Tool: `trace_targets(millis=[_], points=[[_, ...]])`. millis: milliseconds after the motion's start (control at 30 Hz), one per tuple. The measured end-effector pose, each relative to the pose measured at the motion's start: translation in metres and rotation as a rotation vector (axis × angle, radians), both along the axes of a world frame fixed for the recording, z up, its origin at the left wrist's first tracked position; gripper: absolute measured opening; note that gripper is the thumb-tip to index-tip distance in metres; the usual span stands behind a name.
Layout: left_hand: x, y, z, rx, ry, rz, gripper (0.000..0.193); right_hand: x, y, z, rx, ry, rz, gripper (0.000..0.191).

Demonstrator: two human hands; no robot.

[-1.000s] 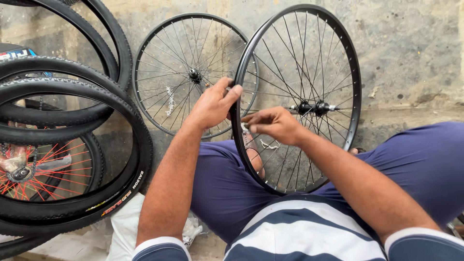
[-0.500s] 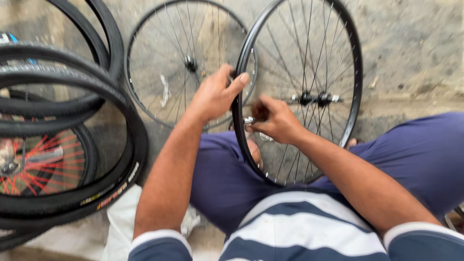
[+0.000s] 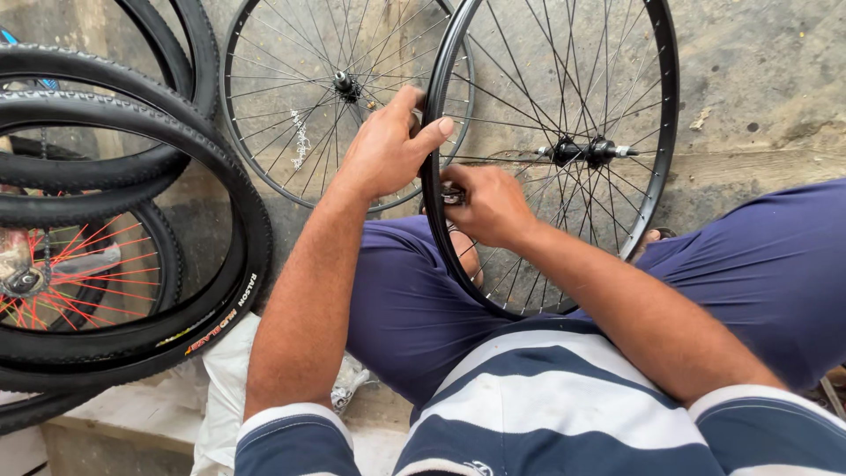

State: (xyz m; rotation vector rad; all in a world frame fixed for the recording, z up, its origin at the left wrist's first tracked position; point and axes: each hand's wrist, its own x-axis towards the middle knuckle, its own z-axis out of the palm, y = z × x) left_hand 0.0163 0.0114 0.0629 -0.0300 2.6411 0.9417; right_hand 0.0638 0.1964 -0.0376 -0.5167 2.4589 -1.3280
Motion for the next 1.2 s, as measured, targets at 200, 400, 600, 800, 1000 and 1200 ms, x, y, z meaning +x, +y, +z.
trace_targets(millis=[200, 400, 600, 800, 1000, 1200], points=[[-0.001, -0.001, -0.004, 0.031, -0.065, 0.03, 0.05, 0.004, 0.009, -0.016, -0.83, -0.389, 0.128, 0.025], [-0.001, 0.002, -0.003, 0.025, 0.008, -0.01, 0.053, -0.009, -0.006, 0.009, 0.139, 0.037, -0.034, 0.029], [-0.002, 0.001, -0.003, -0.008, -0.019, -0.008, 0.054, -0.012, 0.002, 0.017, -0.598, -0.546, 0.183, 0.04], [-0.004, 0.001, -0.008, -0.043, 0.103, -0.089, 0.054, -0.01, 0.012, 0.01, -0.185, -0.017, 0.201, 0.043], [0.001, 0.002, -0.009, -0.018, 0.023, -0.056, 0.054, -0.008, 0.004, 0.033, -0.19, -0.145, 0.033, 0.044], [0.0, 0.004, -0.01, -0.058, 0.019, -0.054, 0.057, -0.021, 0.008, 0.041, -0.278, -0.439, 0.397, 0.047]])
